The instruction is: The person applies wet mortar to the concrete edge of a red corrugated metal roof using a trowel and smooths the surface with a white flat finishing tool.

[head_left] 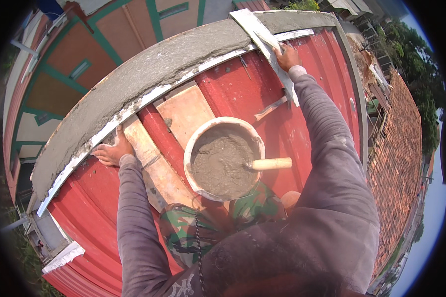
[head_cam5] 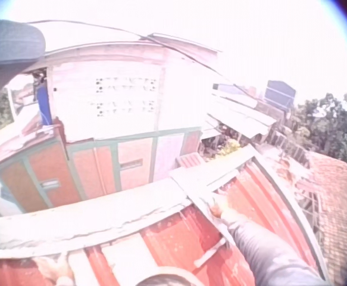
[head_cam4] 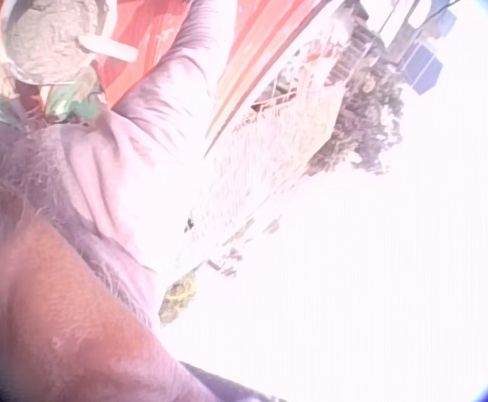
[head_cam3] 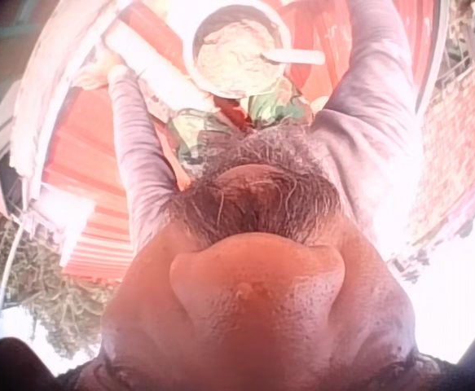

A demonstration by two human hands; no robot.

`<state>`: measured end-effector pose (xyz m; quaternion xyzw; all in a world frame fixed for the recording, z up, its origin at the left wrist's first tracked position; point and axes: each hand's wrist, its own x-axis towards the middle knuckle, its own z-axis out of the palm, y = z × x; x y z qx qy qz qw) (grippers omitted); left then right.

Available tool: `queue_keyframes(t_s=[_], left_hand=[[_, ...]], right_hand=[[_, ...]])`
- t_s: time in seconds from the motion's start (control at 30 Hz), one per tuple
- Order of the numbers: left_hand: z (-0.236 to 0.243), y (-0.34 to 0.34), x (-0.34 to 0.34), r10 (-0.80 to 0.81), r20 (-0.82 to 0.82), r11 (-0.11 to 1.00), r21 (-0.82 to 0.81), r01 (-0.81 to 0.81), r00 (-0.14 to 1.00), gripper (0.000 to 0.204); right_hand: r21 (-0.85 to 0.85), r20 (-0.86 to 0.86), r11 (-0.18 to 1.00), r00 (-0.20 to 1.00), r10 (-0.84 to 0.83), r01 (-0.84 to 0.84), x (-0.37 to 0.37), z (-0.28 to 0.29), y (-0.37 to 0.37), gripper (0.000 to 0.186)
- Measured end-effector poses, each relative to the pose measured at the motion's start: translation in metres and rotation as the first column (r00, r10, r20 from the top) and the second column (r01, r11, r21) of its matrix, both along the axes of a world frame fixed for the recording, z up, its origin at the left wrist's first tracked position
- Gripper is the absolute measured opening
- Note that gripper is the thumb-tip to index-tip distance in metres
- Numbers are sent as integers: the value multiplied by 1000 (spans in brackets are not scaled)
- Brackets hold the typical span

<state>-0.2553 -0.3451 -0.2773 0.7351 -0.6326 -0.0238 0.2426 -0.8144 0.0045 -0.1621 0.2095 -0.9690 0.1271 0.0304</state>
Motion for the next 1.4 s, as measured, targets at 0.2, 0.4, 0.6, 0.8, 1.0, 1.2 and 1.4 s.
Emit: queue_keyframes(t_s=[0.2,0.4,0.6,0.8,1.0,1.2,1.4], left_hand=[[-3,0,-7,-8,-5,1000,26,8,1000,148],[-8,-3,-3,-1,1,1000,32,1,1000,146],[5,1,0,6,24,997,70,-8,1000,141],[-1,1,-11,-3,16,999,46,2,1000,138],[5,2,-7,4,11,997,81,-5,1000,139],[9,1,-5,10,12,999,53,-11,1000,140],[3,2,-11,-10,32,998,61,8,999,141]], right_hand=[[53,-9,974,976,-218,219,-47,14,40,59],[-110,-28,994,1000,-9,6,-32,5,29,54],[20,1,997,997,-71,71,-7,3,16,61],[62,-8,959,961,-278,278,-56,15,46,53],[-105,-10,994,1000,-6,5,10,2,7,57],[-29,29,990,990,-138,139,-3,8,14,52],[-66,44,951,953,-300,302,-55,4,48,50]])
